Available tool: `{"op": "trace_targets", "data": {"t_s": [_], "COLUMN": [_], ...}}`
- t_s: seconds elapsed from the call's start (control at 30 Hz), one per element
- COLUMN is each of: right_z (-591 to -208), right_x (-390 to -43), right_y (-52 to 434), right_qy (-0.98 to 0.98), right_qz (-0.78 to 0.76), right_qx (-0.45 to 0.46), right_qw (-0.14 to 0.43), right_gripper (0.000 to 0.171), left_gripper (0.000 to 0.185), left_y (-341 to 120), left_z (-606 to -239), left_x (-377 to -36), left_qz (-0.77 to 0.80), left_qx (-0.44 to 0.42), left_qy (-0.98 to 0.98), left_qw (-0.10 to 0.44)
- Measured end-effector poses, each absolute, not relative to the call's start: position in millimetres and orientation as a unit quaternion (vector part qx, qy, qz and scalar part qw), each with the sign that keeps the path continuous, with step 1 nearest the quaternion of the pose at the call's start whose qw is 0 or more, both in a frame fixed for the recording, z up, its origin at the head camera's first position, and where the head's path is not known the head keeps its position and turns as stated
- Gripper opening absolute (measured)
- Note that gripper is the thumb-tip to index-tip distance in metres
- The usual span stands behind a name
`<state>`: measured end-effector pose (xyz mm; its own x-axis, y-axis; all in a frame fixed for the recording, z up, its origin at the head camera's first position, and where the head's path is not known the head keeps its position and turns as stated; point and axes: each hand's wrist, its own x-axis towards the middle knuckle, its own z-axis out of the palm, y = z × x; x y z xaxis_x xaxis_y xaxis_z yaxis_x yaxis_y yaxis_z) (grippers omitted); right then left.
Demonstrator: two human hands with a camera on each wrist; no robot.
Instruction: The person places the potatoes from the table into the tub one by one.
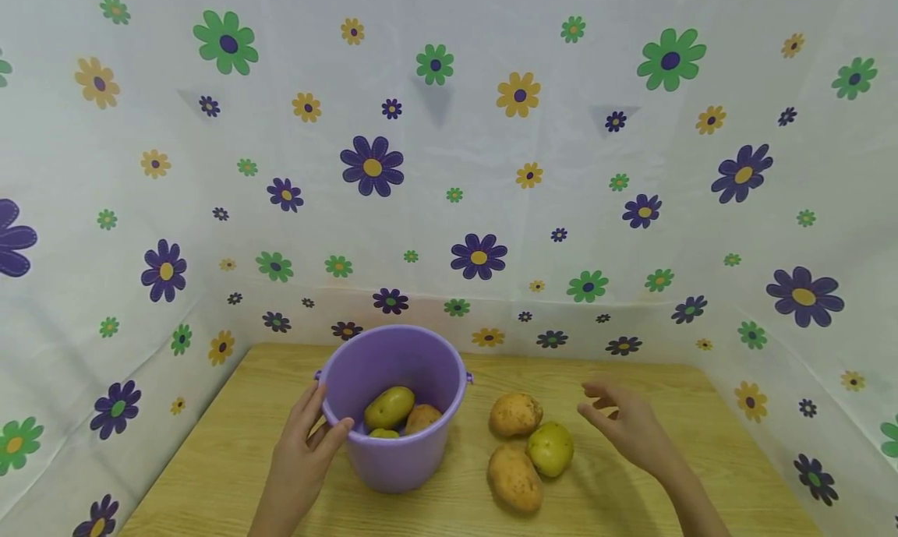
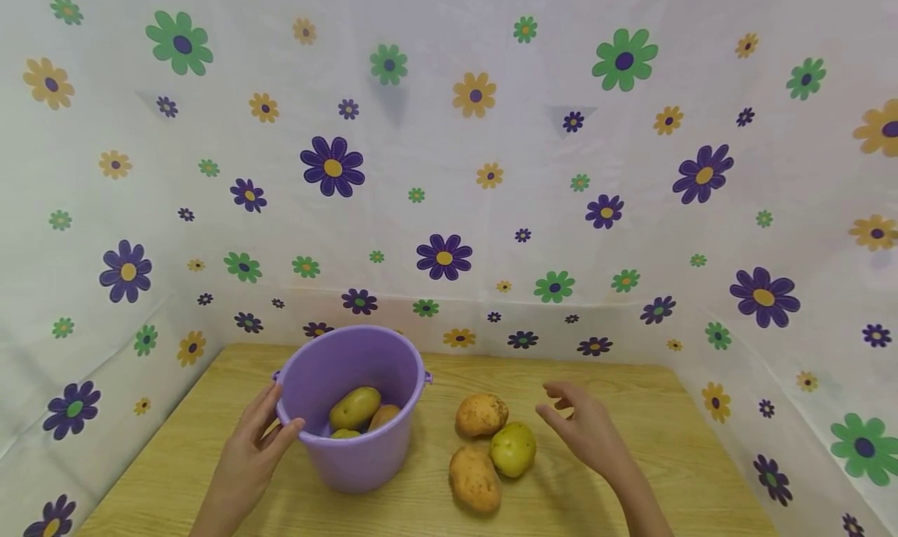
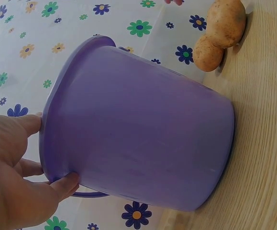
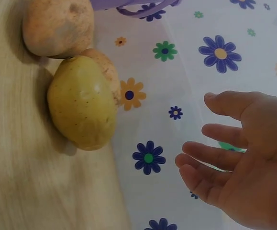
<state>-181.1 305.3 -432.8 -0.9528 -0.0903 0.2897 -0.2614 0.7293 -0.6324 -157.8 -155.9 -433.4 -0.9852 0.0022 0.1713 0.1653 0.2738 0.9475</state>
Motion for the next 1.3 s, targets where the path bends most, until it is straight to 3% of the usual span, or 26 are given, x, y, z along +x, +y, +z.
{"op": "trace_targets", "data": {"t_s": [0.37,0.93,1.3], "right_z": [-455.2,-485.5,-494.5], "right_x": [-183.8,-193.5,-196.2], "right_y": [306.7,312.6,312.0], "right_qy": [-0.923,-0.893,-0.878], "right_qz": [0.37,0.409,0.425], "right_qx": [0.093,0.178,0.199], "right_qw": [0.045,-0.065,-0.09], "right_gripper": [0.044,0.057,0.061], "left_gripper": [0.083,0.083,0.081], "left_y": [-156.8,-157.1,-156.5], "left_z": [-434.1,-434.6,-436.0], "left_x": [-159.8,-159.8,-160.3], "left_qz": [-0.602,-0.604,-0.607], "left_qx": [-0.049,-0.046,-0.05], "left_qy": [-0.794,-0.793,-0.79], "left_qw": [0.063,0.061,0.07]}}
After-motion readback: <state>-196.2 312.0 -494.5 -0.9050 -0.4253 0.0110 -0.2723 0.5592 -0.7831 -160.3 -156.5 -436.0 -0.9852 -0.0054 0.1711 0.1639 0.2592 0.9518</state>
